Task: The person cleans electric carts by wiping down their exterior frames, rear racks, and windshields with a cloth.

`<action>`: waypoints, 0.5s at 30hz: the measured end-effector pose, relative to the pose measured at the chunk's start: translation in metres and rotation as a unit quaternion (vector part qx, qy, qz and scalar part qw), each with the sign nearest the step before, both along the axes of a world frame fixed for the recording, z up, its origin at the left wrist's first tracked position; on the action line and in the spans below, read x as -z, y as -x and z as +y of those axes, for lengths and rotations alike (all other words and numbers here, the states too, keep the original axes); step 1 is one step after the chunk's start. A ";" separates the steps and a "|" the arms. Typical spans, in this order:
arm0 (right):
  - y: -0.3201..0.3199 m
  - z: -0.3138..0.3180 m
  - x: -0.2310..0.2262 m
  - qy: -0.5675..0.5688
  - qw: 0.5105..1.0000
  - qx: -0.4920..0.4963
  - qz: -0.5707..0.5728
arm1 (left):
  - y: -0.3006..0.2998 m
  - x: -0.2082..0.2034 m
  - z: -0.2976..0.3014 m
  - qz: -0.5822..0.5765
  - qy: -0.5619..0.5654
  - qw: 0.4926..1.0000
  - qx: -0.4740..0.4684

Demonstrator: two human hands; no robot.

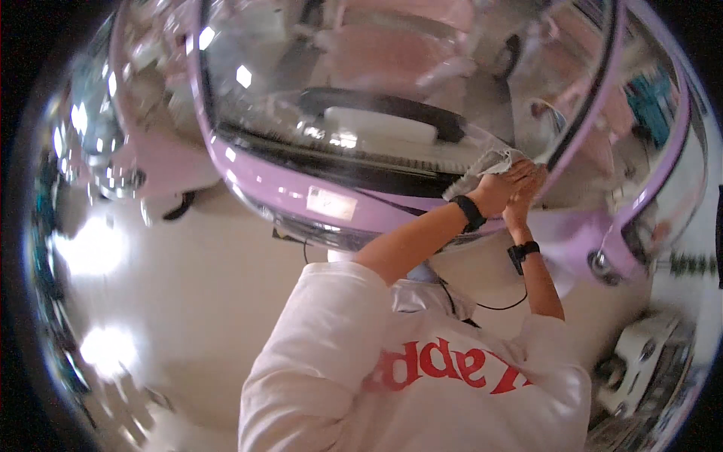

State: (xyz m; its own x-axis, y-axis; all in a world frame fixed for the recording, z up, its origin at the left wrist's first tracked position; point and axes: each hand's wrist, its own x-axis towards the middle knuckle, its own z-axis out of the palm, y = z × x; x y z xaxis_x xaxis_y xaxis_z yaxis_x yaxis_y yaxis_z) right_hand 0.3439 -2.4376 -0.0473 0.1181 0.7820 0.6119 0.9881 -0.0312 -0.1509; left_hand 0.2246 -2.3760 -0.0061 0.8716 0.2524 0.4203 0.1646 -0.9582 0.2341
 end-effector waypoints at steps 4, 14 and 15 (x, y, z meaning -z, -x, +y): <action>0.014 0.051 -0.065 -0.040 0.998 -0.043 -0.013 | 0.022 -0.025 0.030 -0.085 -0.111 0.981 -0.132; 0.127 0.227 -0.193 -0.104 0.942 -0.194 -0.253 | 0.151 -0.099 0.167 -0.360 -0.004 0.921 -0.147; 0.151 0.243 -0.197 -0.115 0.935 -0.208 -0.265 | 0.163 -0.097 0.193 -0.367 -0.008 0.919 -0.142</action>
State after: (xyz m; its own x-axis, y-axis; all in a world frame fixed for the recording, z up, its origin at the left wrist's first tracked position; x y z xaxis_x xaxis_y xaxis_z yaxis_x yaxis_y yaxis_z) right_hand 0.1934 -2.1942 0.1499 -0.5335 0.5332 0.6566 0.8457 0.3453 0.4069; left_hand 0.0613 -2.1834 0.0906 0.2515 0.4143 0.8747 0.2123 -0.9054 0.3677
